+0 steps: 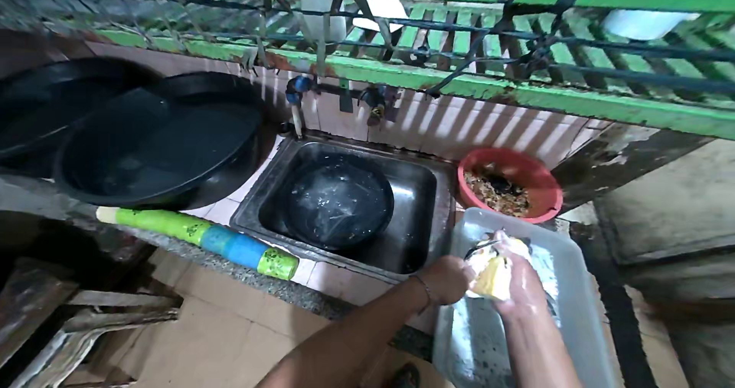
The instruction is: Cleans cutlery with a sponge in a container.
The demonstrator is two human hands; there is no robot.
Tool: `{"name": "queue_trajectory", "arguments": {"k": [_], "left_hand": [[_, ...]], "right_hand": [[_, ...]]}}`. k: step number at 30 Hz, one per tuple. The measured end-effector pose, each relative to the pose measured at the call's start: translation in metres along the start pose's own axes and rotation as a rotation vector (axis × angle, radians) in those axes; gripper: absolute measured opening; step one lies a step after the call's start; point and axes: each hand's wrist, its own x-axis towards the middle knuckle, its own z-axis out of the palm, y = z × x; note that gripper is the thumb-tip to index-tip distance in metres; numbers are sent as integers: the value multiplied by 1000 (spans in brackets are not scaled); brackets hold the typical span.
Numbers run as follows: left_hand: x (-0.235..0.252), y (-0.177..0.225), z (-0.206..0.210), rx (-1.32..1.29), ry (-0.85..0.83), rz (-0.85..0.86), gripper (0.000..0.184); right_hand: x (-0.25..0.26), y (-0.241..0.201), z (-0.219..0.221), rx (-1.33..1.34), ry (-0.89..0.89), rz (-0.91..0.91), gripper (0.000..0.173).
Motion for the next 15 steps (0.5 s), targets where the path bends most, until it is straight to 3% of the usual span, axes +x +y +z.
{"name": "queue_trajectory", "arguments": {"k": [3,6,10,15], "left_hand": [[-1,-3,4,12,-101,-20,34],[4,-12,8,-93,-134,-39,34],[5,-14,-6,-171,-219,-153,34],[-18,-29,1,-235,-89,-94,35]], "right_hand": [[4,-9,2,158,30,-49,22],[3,-7,11,214,131,-65,31],[-10,-3,1,83,-62,-14,28],[4,-11,-2,131,-18,-88,30]]}}
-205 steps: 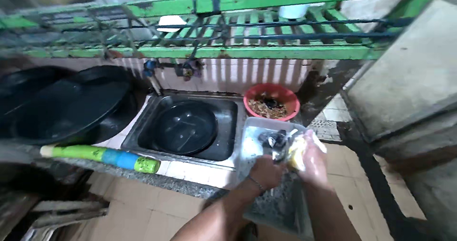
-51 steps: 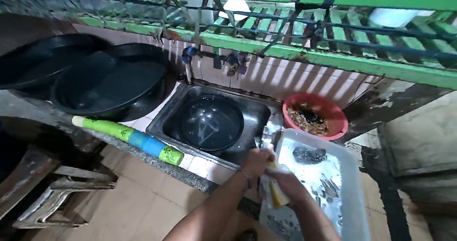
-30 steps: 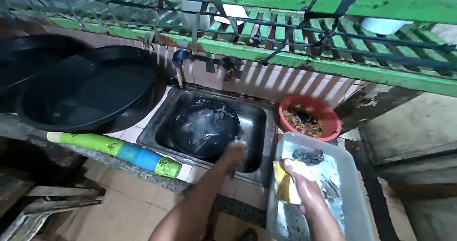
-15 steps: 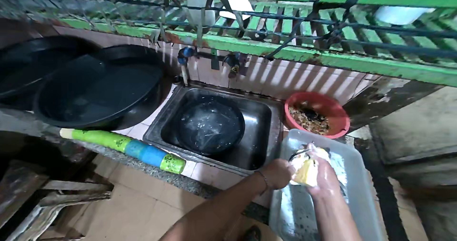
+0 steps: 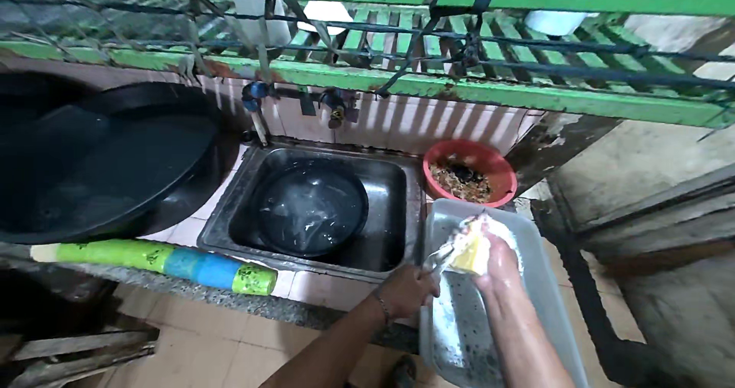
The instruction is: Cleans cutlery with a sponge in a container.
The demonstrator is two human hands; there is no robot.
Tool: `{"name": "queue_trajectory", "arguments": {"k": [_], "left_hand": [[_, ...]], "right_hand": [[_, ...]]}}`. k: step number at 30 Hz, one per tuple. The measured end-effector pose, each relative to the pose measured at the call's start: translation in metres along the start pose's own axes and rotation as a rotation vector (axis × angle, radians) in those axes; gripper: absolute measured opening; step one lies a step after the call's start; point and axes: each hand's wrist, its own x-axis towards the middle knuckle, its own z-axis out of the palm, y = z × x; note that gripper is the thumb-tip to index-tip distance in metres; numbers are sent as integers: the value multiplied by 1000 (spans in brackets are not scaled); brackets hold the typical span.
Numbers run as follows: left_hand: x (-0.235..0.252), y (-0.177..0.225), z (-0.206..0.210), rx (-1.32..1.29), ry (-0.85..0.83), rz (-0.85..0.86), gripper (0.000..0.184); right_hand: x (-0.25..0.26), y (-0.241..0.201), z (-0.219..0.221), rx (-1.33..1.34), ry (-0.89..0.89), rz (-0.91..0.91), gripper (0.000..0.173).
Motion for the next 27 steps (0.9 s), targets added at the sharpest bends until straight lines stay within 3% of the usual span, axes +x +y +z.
{"name": "queue_trajectory", "arguments": {"k": [3,7,11,16,18,22,24,27], "left_hand": [[-1,2,-5,-53,138,7,33],[-11,1,-27,246,290,70,43],[-28,-15,-53,130,479,84,46],[-6,-40,-84,-221,458,181,46],[-6,-43,-89,-354,422,147,44],[-1,-47,-98,-281,536,8,39],[0,-48,-97,-210,557,19,37],[5,-50,-96,-239,561,39,29]], "right_hand": [[-8,12,20,-108,38,49,25],[-33,28,51,-478,-13,97,22],[-32,39,66,-871,-299,165,24],[-28,61,87,-1051,-536,151,27],[-33,78,93,-1065,-577,89,25],[-35,109,95,-1117,-517,-20,28],[-28,111,99,-1224,-469,35,32],[-30,112,108,-1410,-539,57,36]]}}
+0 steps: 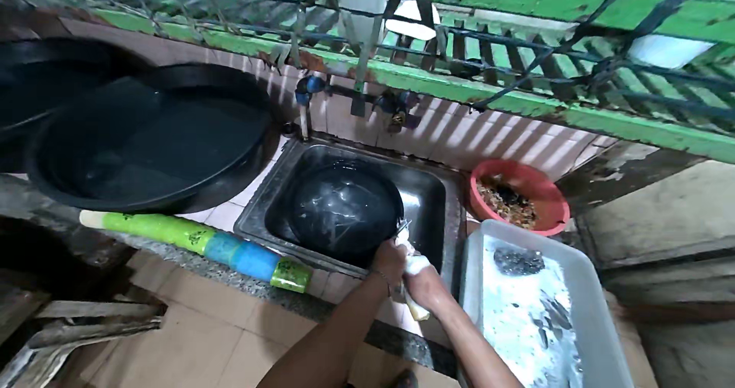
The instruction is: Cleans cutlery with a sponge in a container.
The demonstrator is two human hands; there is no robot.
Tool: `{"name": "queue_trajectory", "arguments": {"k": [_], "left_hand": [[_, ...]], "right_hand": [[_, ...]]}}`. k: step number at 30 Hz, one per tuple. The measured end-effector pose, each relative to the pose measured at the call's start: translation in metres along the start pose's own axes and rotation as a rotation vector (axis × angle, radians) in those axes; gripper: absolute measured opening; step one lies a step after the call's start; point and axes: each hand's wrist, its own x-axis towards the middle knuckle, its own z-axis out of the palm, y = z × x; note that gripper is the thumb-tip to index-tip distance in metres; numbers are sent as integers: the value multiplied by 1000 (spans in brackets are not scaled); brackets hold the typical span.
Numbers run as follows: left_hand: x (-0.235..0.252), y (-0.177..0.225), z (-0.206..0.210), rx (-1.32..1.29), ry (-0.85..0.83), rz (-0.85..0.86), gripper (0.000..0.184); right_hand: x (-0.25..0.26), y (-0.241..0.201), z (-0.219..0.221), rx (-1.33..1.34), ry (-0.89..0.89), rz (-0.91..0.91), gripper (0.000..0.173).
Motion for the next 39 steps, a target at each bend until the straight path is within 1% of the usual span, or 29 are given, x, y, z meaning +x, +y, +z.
{"name": "queue_trajectory", "arguments": {"k": [1,3,5,6,7,9,10,11,12,14,15,16,18,19,20,21,22,23,25,26,29,30,32,33,34,36,37,38,39], "left_hand": [[5,0,0,-24,6,-9,28],[16,3,-4,-74,45,-55,32],[33,6,-11,-127,140,-87,34],[42,6,-16,-77,191,-74,34],[46,7,-20,43,221,-44,35],[30,14,-19,310,194,28,38],[17,15,-10,420,166,60,39],[5,19,1,528,135,69,40],[-7,22,11,609,88,63,46],[-19,27,19,672,12,65,52],[-20,28,17,624,-35,75,51],[-20,27,13,523,-90,91,46],[-15,14,7,190,-209,104,30],[-12,7,5,8,-251,90,27],[-9,4,5,-77,-246,79,27],[-5,4,4,-58,-203,89,27],[-3,6,4,19,-137,111,28],[-2,9,2,104,-68,132,30],[-4,15,-4,193,3,153,36],[-5,13,-7,194,6,164,37],[-12,-2,-5,119,-17,169,33],[-12,-5,-4,63,-27,151,31],[-9,-5,-10,-23,-50,110,31],[-6,-4,-14,-57,-73,87,31],[-5,-3,-21,-49,-122,53,31],[-3,-11,-32,70,-186,-5,36],[-2,-16,-39,81,-204,-27,41],[0,-21,-44,-3,-228,-30,45],[2,-26,-48,-127,-267,-23,48]], "right_hand": [[-3,-4,1,-23,-10,-1,35],[-12,-10,5,-12,-17,-23,34],[-22,-14,5,31,-23,-11,34],[-25,-14,2,79,-4,-5,32],[-27,-15,-2,141,65,-14,31],[-21,-23,-15,251,276,3,37],[-14,-30,-24,304,337,36,42],[-6,-34,-31,359,351,72,45],[3,-35,-34,417,337,107,44],[15,-29,-41,578,307,161,32],[17,-28,-46,678,329,167,28],[18,-26,-51,781,369,166,27],[25,-16,-55,982,502,151,26],[31,-11,-54,1076,569,152,28],[36,-9,-50,1123,620,154,32],[36,-13,-43,1090,649,161,38],[31,-19,-34,991,640,161,43],[24,-27,-24,856,606,151,45],[17,-39,-9,685,540,128,37],[17,-41,-8,675,546,126,34],[28,-39,-18,875,624,165,38],[30,-36,-20,984,575,164,40],[24,-33,-16,1127,379,136,37],[19,-33,-13,1137,314,151,34],[15,-33,-12,1122,292,178,32],[9,-31,-11,1029,307,180,28],[9,-30,-13,970,301,173,30],[10,-28,-16,910,263,171,31],[11,-25,-17,855,181,171,31]]}}
